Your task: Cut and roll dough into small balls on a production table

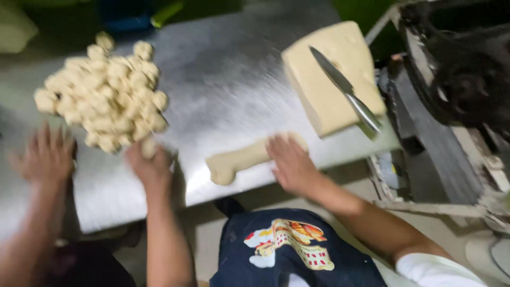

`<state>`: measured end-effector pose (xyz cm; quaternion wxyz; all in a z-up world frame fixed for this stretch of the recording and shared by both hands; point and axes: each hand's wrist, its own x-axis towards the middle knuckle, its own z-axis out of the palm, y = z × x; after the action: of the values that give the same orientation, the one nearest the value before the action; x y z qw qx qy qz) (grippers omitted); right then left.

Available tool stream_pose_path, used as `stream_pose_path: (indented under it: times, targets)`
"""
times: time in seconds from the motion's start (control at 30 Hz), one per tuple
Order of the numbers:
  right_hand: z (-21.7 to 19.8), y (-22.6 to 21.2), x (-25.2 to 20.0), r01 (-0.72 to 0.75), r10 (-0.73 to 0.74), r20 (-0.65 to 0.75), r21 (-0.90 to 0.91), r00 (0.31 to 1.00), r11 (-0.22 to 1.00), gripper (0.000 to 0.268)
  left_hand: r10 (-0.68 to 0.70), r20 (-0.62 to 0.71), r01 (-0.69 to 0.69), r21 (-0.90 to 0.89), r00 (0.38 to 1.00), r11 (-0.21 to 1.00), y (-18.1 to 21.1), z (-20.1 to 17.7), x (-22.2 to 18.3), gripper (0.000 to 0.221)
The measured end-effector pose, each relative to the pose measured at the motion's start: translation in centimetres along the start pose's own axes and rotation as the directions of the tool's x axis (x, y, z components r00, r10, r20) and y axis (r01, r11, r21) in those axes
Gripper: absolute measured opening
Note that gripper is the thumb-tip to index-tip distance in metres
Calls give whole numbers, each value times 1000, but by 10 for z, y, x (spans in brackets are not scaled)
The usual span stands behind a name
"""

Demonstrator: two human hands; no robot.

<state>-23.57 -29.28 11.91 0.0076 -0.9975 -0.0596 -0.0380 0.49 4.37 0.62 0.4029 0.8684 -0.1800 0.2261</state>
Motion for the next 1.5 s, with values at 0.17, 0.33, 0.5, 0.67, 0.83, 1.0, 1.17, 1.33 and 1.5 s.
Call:
stream_pose_path:
  times: [0.17, 0.33, 0.5, 0.67, 0.83, 1.0, 1.17, 1.33, 1.5]
  targets:
    - [69, 19, 52, -80, 91, 57, -166, 994, 983, 87, -260, 136, 156, 515, 956, 843, -13, -102, -23, 103]
    - [63, 67, 184, -230, 218, 286, 7, 933, 973, 96, -252, 60, 145, 683, 966, 716, -14, -73, -36, 84]
    - [70, 96, 256, -413, 371, 185, 308, 910, 857, 87, -200, 90, 95, 648, 976, 755, -19, -81, -34, 85]
    - [86, 89, 234, -509, 485, 157, 207, 860, 836, 89, -475, 39, 400, 481, 879, 780, -2, -74, -33, 87]
    - [43, 34, 101, -282, 261, 138, 167, 955, 945, 78, -83, 134, 61, 159, 987, 985, 122, -7, -45, 61]
    - [18, 1, -13, -51, 34, 63, 293, 997, 955, 83, 312, 343, -262, -187, 886, 947, 223, 37, -87, 64]
    - [38, 7, -21, -3, 72, -126, 478, 989, 878, 60, 375, 463, -398, -51, 803, 916, 202, 51, -81, 59]
    - [66, 42, 61, -76, 104, -85, 282, 991, 956, 79, 238, 580, -435, 226, 779, 872, 179, 100, -7, 60]
    - [76, 96, 171, -257, 246, 91, 141, 965, 956, 81, -143, 812, -300, 365, 566, 881, 177, 145, 129, 78]
